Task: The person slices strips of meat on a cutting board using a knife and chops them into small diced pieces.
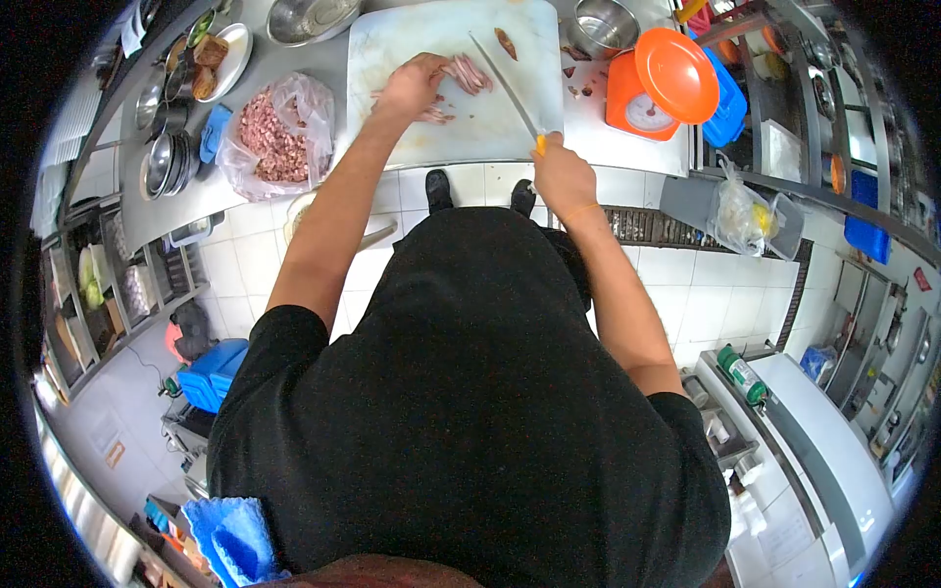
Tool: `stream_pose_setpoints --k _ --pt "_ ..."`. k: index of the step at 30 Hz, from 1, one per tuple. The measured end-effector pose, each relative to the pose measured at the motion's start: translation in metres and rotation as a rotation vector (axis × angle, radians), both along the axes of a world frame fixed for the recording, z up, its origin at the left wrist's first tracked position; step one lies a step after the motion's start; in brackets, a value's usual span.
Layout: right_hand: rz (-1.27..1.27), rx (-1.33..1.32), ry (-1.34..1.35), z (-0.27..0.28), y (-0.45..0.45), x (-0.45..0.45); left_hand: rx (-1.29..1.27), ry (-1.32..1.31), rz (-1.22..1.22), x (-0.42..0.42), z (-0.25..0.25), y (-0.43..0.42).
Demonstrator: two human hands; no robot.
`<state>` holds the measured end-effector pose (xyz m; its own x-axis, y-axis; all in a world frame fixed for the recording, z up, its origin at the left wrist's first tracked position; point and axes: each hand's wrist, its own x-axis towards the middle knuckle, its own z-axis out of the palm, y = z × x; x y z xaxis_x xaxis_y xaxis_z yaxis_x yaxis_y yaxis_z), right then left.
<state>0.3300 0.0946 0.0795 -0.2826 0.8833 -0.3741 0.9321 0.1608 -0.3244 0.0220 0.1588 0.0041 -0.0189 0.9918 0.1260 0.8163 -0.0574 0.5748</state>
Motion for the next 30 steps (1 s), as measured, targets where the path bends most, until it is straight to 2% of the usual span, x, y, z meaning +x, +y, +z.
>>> stream_pose_setpoints --k 3,6,9,12,16,20,22,30 --pt "0.004 -0.009 -0.024 -0.015 -0.006 0.006 0.034 -0.110 -0.007 -0.004 0.001 -0.005" --pt "0.037 -0.006 0.003 -0.026 -0.012 -0.004 0.116 -0.067 0.024 -0.014 0.012 -0.013" --pt "0.101 0.052 0.025 -0.027 -0.009 -0.025 0.198 -0.156 0.132 -0.030 0.022 -0.025" --pt "0.187 0.053 0.050 -0.017 -0.005 -0.041 0.242 -0.101 0.251 -0.047 0.029 -0.049" --pt "0.267 0.068 0.049 -0.011 0.003 -0.048 0.175 -0.052 0.278 -0.059 0.029 -0.088" --pt "0.228 0.106 -0.005 -0.012 0.014 -0.043 0.098 0.026 0.208 -0.055 0.029 -0.114" --pt "0.200 0.110 -0.021 -0.016 0.016 -0.043 0.044 0.105 0.213 -0.045 0.031 -0.117" --pt "0.317 0.162 0.063 -0.027 0.004 -0.050 0.026 0.128 0.178 -0.040 0.016 -0.104"
